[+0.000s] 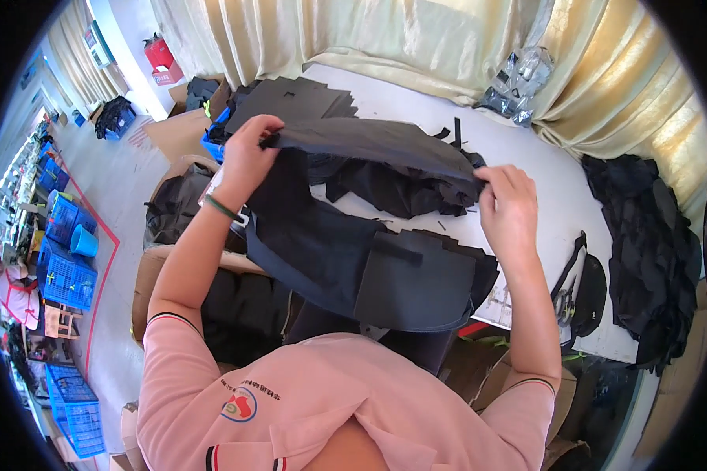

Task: Sorting and inspecting pre-cut black fabric pieces on a work table in a factory workshop.

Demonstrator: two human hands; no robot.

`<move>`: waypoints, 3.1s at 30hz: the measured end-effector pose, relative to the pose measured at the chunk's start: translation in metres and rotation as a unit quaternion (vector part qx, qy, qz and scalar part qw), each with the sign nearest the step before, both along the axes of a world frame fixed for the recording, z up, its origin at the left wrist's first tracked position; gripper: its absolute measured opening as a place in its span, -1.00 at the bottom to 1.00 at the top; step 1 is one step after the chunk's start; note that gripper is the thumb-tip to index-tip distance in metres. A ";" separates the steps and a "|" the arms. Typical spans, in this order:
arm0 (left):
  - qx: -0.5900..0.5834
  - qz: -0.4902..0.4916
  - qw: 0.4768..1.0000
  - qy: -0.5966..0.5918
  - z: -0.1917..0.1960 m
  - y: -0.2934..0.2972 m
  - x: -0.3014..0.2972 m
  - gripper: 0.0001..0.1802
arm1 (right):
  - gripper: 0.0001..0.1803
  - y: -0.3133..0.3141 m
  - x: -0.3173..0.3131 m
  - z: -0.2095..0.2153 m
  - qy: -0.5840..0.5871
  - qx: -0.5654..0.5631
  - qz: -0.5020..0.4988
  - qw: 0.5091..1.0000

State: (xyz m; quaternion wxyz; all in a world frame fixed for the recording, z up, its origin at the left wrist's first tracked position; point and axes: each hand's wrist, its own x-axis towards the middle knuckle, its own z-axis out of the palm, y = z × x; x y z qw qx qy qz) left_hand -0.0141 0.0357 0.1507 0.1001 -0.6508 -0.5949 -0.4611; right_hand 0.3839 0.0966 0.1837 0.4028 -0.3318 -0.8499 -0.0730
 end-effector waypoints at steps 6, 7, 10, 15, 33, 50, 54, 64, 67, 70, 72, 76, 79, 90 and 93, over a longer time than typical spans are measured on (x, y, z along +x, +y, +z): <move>-0.233 -0.044 0.968 0.082 -0.015 -0.067 -0.067 -0.67 | -0.81 -0.071 0.039 -0.011 -0.048 -0.331 0.150 0.931; -0.307 -0.058 0.949 0.045 -0.015 -0.079 -0.076 -0.71 | -0.82 -0.079 0.045 -0.014 -0.083 -0.437 0.222 0.868; -0.555 -0.115 0.823 0.036 -0.010 -0.099 -0.096 -0.72 | -0.77 -0.095 0.058 -0.028 -0.111 -0.633 0.270 0.717; -0.635 -0.139 0.760 0.020 -0.031 -0.094 -0.100 -0.63 | -0.78 -0.078 0.061 -0.073 -0.116 -0.581 0.212 0.778; -0.627 -0.012 0.779 -0.014 -0.130 -0.024 -0.113 -0.56 | -0.11 -0.074 0.011 -0.165 -0.292 -0.240 0.121 0.918; -0.433 -0.369 0.781 -0.258 0.010 -0.018 0.055 -0.55 | -0.52 -0.048 -0.119 -0.094 0.321 -0.611 0.373 0.620; -0.189 -0.257 0.946 -0.055 0.006 0.021 0.007 -0.45 | -0.79 -0.040 -0.116 -0.105 0.235 -0.571 0.296 0.729; -0.264 0.005 0.956 0.130 -0.035 0.073 -0.086 -0.41 | -0.89 -0.044 -0.093 -0.114 0.264 -0.591 0.257 0.717; -0.230 -0.012 0.968 0.097 -0.045 0.073 -0.092 -0.53 | -0.87 -0.045 -0.100 -0.115 0.270 -0.587 0.258 0.718; -0.084 0.027 0.996 0.019 -0.058 0.069 -0.082 -0.59 | -0.86 -0.045 -0.109 -0.121 0.268 -0.580 0.245 0.729; -0.050 0.063 0.996 -0.022 -0.035 0.050 -0.055 -0.60 | -0.86 -0.043 -0.104 -0.119 0.270 -0.546 0.217 0.762; -0.035 -0.047 0.982 -0.182 -0.002 -0.024 0.003 -0.72 | -0.89 -0.025 -0.103 -0.103 0.267 -0.396 0.160 0.864; -0.062 -0.145 0.944 -0.289 -0.009 -0.060 0.037 -0.76 | -0.93 -0.017 -0.110 -0.086 0.303 -0.320 0.169 0.882; -0.202 -0.210 0.939 -0.181 -0.029 -0.090 0.052 -0.55 | -0.92 -0.020 -0.109 -0.113 0.263 -0.385 0.173 0.868; -0.206 -0.359 0.907 -0.078 -0.021 -0.083 0.052 -0.39 | -0.85 -0.028 -0.100 -0.108 0.277 -0.337 0.158 0.886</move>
